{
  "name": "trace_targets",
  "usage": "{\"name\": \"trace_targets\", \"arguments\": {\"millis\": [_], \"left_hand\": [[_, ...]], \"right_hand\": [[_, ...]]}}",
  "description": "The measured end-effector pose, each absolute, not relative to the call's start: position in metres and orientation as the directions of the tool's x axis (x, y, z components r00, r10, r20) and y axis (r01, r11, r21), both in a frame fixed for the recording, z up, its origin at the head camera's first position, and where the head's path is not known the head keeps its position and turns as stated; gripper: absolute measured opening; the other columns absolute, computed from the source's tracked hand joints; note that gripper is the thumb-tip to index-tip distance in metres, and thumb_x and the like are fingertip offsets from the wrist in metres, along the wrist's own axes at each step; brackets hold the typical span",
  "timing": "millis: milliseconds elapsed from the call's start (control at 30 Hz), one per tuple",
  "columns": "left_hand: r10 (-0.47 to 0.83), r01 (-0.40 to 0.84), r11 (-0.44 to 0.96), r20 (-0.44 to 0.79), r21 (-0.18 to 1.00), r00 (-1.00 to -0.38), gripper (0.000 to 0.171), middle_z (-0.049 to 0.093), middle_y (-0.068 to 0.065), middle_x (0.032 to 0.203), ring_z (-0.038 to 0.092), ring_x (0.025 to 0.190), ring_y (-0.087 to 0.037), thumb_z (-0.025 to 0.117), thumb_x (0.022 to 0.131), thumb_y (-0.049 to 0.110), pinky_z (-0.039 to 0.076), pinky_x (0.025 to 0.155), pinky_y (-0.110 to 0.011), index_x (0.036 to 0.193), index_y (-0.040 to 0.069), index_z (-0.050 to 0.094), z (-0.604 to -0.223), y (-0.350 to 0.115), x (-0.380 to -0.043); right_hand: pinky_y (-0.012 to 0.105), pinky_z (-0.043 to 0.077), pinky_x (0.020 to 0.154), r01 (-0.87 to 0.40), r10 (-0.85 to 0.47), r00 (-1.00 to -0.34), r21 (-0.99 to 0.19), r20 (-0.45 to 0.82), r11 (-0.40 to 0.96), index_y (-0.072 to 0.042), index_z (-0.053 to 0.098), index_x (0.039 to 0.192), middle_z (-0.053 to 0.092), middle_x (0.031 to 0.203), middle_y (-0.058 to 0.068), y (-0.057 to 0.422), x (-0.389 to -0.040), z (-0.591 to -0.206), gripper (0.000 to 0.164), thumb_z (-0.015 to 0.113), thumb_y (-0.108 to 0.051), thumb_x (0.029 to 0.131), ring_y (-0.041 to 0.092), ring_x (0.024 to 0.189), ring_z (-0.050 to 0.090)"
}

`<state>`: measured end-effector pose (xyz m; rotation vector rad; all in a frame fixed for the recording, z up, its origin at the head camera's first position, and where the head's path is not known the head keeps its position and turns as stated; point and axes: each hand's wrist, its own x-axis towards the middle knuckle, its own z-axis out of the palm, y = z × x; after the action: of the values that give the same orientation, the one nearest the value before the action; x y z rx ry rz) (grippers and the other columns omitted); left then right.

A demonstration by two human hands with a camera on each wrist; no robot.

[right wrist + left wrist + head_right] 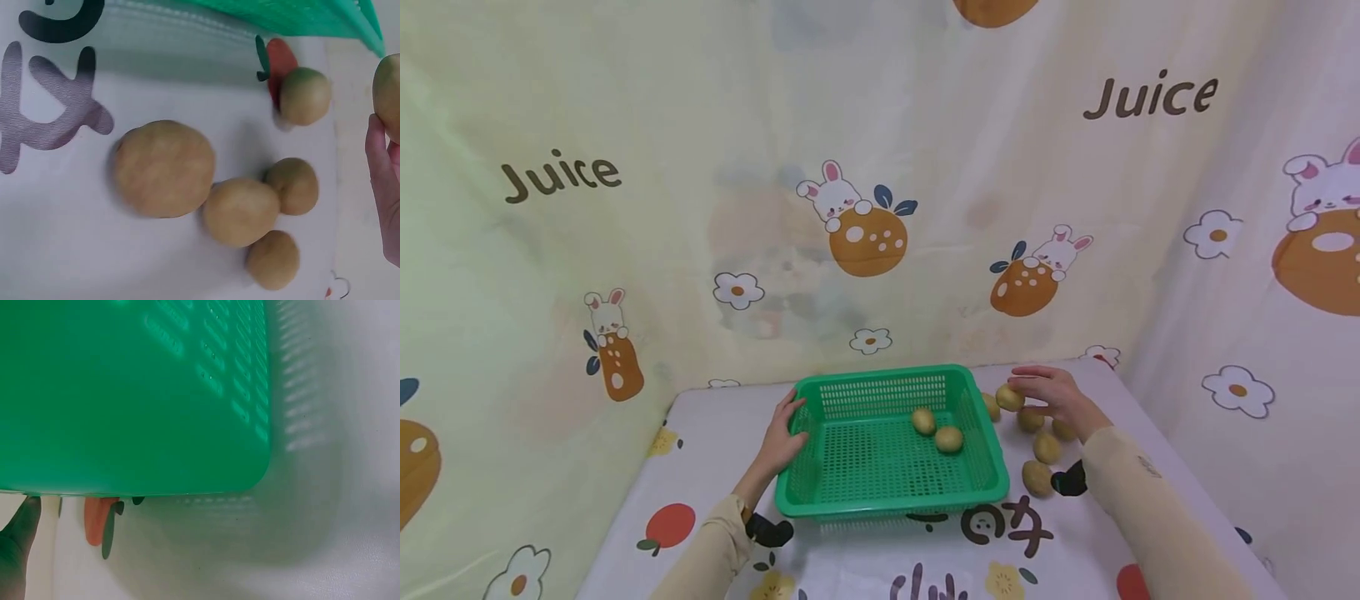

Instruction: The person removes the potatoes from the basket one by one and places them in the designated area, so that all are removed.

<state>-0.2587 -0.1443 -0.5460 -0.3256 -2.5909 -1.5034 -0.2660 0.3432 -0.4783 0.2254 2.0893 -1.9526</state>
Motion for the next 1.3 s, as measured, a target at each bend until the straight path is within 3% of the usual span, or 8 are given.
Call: {"name": "trace_targets", "arguments": {"millis": [300, 433, 633, 767, 1300], "left_hand": [[0.118, 0.241, 0.477, 0.21, 0.845, -0.971, 0.071, 0.021, -0.016, 0.16, 0.019, 0.146, -0.041, 0.058, 0.075, -0.005, 0.027, 0.109, -0.062, 0.144, -0.005, 0.043, -0.546, -0.144, -0.259], [0.116, 0.226, 0.48, 0.194, 0.848, -0.974, 0.071, 0.02, -0.014, 0.161, 0.019, 0.147, -0.039, 0.057, 0.076, -0.005, 0.027, 0.11, -0.06, 0.145, -0.004, 0.042, -0.547, -0.145, -0.259], [0.115, 0.223, 0.491, 0.192, 0.842, -0.975, 0.071, 0.021, -0.014, 0.161, 0.019, 0.146, -0.04, 0.057, 0.075, -0.004, 0.028, 0.109, -0.061, 0.145, -0.004, 0.042, -0.543, -0.144, -0.258], [0.119, 0.231, 0.493, 0.198, 0.839, -0.973, 0.071, 0.021, -0.015, 0.161, 0.019, 0.146, -0.04, 0.057, 0.076, -0.004, 0.029, 0.109, -0.061, 0.145, -0.004, 0.042, -0.543, -0.144, -0.257], [0.131, 0.259, 0.484, 0.223, 0.836, -0.966, 0.069, 0.022, -0.018, 0.16, 0.02, 0.145, -0.042, 0.058, 0.077, -0.005, 0.027, 0.109, -0.062, 0.144, -0.007, 0.041, -0.544, -0.144, -0.256]], "right_hand": [[0.057, 0.041, 0.102, 0.37, -0.046, -0.926, -0.924, -0.375, 0.096, -0.011, 0.065, 0.121, 0.071, 0.1, -0.008, 0.357, -0.25, -0.5, 0.027, 0.064, -0.022, 0.096, 0.029, 0.117, 0.052], [0.059, 0.04, 0.101, 0.373, -0.062, -0.923, -0.921, -0.381, 0.113, -0.004, 0.062, 0.126, 0.07, 0.106, -0.003, 0.358, -0.242, -0.512, 0.034, 0.062, -0.02, 0.097, 0.025, 0.109, 0.058], [0.051, 0.052, 0.09, 0.361, -0.027, -0.927, -0.907, -0.375, 0.216, 0.006, 0.051, 0.136, 0.069, 0.109, 0.003, 0.357, -0.235, -0.528, 0.05, 0.064, -0.021, 0.096, 0.02, 0.097, 0.062], [0.048, 0.055, 0.085, 0.331, -0.037, -0.936, -0.913, -0.349, 0.238, 0.008, 0.05, 0.136, 0.071, 0.108, 0.005, 0.355, -0.233, -0.53, 0.049, 0.062, -0.018, 0.096, 0.018, 0.093, 0.063], [0.05, 0.054, 0.086, 0.267, -0.08, -0.952, -0.931, -0.294, 0.249, 0.013, 0.05, 0.132, 0.073, 0.107, 0.008, 0.345, -0.221, -0.532, 0.046, 0.062, -0.012, 0.095, 0.016, 0.093, 0.066]]}}
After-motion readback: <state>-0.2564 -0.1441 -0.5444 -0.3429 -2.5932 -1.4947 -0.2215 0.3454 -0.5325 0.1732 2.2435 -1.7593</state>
